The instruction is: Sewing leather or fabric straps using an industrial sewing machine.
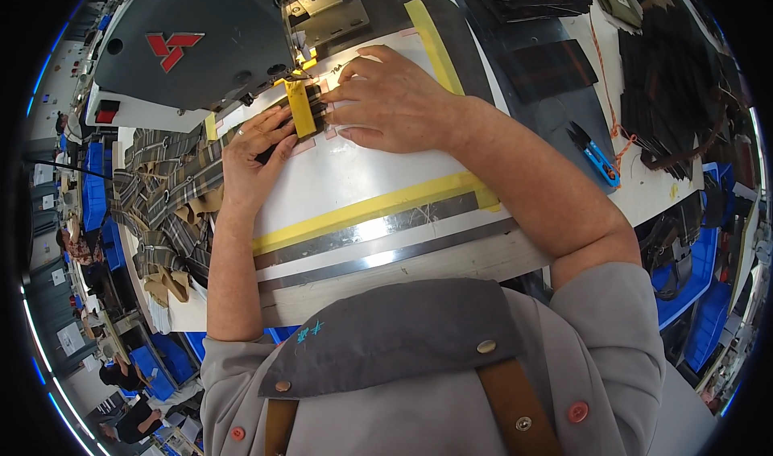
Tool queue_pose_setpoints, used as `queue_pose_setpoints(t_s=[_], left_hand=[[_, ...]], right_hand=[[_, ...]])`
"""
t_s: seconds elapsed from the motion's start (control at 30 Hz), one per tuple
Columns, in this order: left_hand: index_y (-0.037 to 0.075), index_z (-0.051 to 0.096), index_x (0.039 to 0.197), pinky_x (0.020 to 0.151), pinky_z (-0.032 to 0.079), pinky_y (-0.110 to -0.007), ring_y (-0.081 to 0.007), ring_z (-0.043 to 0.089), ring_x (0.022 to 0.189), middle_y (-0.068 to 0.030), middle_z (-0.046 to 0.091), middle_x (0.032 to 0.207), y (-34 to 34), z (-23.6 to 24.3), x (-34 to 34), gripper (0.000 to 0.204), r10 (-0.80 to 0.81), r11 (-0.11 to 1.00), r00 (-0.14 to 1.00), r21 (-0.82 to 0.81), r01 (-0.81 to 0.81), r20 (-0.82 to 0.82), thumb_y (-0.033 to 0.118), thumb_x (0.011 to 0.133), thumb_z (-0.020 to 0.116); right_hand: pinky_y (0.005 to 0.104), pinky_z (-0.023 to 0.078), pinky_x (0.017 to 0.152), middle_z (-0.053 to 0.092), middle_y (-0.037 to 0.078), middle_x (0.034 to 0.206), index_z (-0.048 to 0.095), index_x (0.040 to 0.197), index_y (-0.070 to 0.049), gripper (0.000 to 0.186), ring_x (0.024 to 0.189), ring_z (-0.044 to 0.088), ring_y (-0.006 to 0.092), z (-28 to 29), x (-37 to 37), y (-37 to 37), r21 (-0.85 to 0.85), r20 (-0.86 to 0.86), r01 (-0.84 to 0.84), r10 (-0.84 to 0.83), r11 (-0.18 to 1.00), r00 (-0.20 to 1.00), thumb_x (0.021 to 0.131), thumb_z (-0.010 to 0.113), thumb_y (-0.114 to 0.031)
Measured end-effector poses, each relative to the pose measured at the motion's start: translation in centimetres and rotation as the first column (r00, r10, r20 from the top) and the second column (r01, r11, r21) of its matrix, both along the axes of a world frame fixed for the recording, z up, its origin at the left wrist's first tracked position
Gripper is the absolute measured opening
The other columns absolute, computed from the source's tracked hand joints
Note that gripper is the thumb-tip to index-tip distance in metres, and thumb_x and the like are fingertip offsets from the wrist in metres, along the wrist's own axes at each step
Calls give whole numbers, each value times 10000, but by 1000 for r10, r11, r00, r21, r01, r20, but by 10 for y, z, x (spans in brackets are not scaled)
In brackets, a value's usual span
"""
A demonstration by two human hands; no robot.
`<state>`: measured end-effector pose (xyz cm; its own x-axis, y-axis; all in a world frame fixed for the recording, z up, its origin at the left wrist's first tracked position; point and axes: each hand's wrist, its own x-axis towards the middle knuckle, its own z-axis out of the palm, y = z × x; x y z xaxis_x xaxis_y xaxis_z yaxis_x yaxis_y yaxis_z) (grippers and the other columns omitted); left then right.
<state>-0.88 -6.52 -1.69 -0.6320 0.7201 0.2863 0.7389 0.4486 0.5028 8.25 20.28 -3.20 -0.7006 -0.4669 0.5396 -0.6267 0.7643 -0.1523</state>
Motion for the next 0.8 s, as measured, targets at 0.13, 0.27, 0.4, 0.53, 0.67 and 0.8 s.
queue_pose_setpoints(t_s=[0.13, 0.27, 0.4, 0.53, 0.67, 0.8], left_hand=[[86, 805, 1103, 1082, 498, -373, -249, 649, 1256, -81, 748, 1242, 0, 0, 0, 264, 5, 1000, 1000, 28, -6, 27, 88, 839, 799], [42, 800, 1034, 1071, 504, -365, -257, 677, 1216, -115, 760, 1198, 0, 2, 1, 222, 24, 993, 996, 112, -33, 82, 32, 812, 783], [11, 791, 964, 1055, 514, -355, -254, 693, 1189, -126, 768, 1156, 0, 1, 2, 176, 44, 988, 994, 142, -57, 97, -4, 790, 770], [7, 791, 954, 1053, 517, -357, -255, 693, 1190, -126, 768, 1157, 1, 0, 2, 160, 30, 989, 995, 139, -43, 97, 0, 795, 774], [5, 793, 938, 1046, 523, -359, -264, 697, 1186, -131, 773, 1143, 0, -1, 0, 141, 29, 988, 995, 147, -43, 94, 1, 797, 775], [8, 793, 924, 1043, 526, -359, -264, 702, 1180, -131, 776, 1139, 0, -2, -2, 129, 12, 988, 995, 152, -27, 99, 0, 797, 773]], right_hand=[[500, 368, 1150, 677, 2, 1252, 754, 1077, -175, 229, 1202, 578, 231, 0, 0, -1, -15, 15, 1, 0, 1000, 1000, 858, 772, -242], [499, 365, 1153, 673, 1, 1252, 757, 1063, -165, 222, 1207, 573, 231, 1, 1, -3, -9, 17, 11, -11, 1000, 1000, 853, 773, -233], [494, 363, 1152, 672, 4, 1240, 758, 1053, -161, 214, 1206, 570, 231, 2, 0, -3, -17, 28, 14, -14, 1000, 1000, 850, 772, -227], [472, 391, 1120, 683, -6, 1209, 754, 1019, -159, 195, 1181, 581, 220, 1, -1, -3, -38, 6, 15, -15, 999, 1000, 851, 771, -257], [459, 402, 1110, 694, -16, 1192, 749, 1003, -161, 198, 1165, 592, 206, 2, -1, -3, -28, -15, 27, -27, 999, 1000, 864, 763, -301], [456, 394, 1116, 692, -15, 1204, 749, 1002, -172, 185, 1182, 584, 202, 3, 0, -3, -20, 1, 30, -30, 999, 1000, 875, 752, -307]])
